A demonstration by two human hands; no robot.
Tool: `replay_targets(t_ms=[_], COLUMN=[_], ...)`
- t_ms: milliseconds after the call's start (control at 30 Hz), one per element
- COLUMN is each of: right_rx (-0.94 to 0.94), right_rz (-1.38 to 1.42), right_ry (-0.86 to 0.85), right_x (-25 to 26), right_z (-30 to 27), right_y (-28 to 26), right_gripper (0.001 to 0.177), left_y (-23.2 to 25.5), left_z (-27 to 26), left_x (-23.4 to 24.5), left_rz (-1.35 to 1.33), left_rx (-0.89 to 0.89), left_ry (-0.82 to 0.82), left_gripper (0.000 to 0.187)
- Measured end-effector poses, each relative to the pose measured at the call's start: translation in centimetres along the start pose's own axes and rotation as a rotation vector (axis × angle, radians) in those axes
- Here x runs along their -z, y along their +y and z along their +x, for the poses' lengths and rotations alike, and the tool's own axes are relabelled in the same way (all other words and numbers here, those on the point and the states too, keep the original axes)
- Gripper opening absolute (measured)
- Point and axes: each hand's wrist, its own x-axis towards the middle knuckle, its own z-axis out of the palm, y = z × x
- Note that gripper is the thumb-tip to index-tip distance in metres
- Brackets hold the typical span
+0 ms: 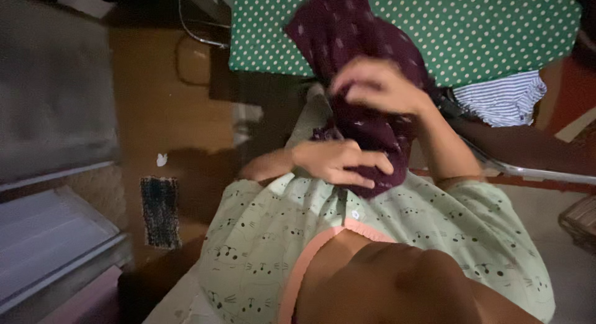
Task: The person irons a maroon patterned shirt on a green polka-dotted ironing board. They repeatedly smooth the fabric, use a blue electric iron to press the garment, and fold the shirt into a compact stack.
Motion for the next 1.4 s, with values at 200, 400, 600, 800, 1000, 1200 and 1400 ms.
replay_targets(t_ms=[200,400,600,800,1000,1200,1400], right_rx=[-0.207,-0.13,-0.275,0.093,-0.028,-0.221,-0.263], right_rz=[0.172,0.136,-0.553,-0.443,-0.742,-0.802,-0.398], right_ry=[-0.557,-0.286,0.167,0.54,0.617,0.556,0.522], right_x=[-1.4,1.6,3.0,3.2,5.3,5.0,4.1], right_z=[-4.3,-6.3,-3.7,-4.9,-10.4,-13.2,-14.2], right_y=[0.2,-2.0,-5.1,-3.4,-1.3,-2.2,0.5], right_gripper=[0.054,0.028,0.037,0.017,0.033,0.027,0.02], left_y=[4.5,6.6,8.5,6.8,4.2,-1.0,-4.2], left_z=[-3.4,-4.0,-6.6,-8.0,-9.2,-12.7,-17.2], left_x=[5.6,8.4,9.5,10.1,10.1,7.9,6.1], left_rz=[0.183,0.497,0.813,0.938,0.997,0.938,0.469], left_rx=[0.084,0.085,0.148,0.272,0.415,0.574,0.444], left_ry=[0.346,0.531,0.585,0.669,0.684,0.708,0.827], left_gripper=[0.022,0.023,0.035,0.03,0.021,0.024,0.02])
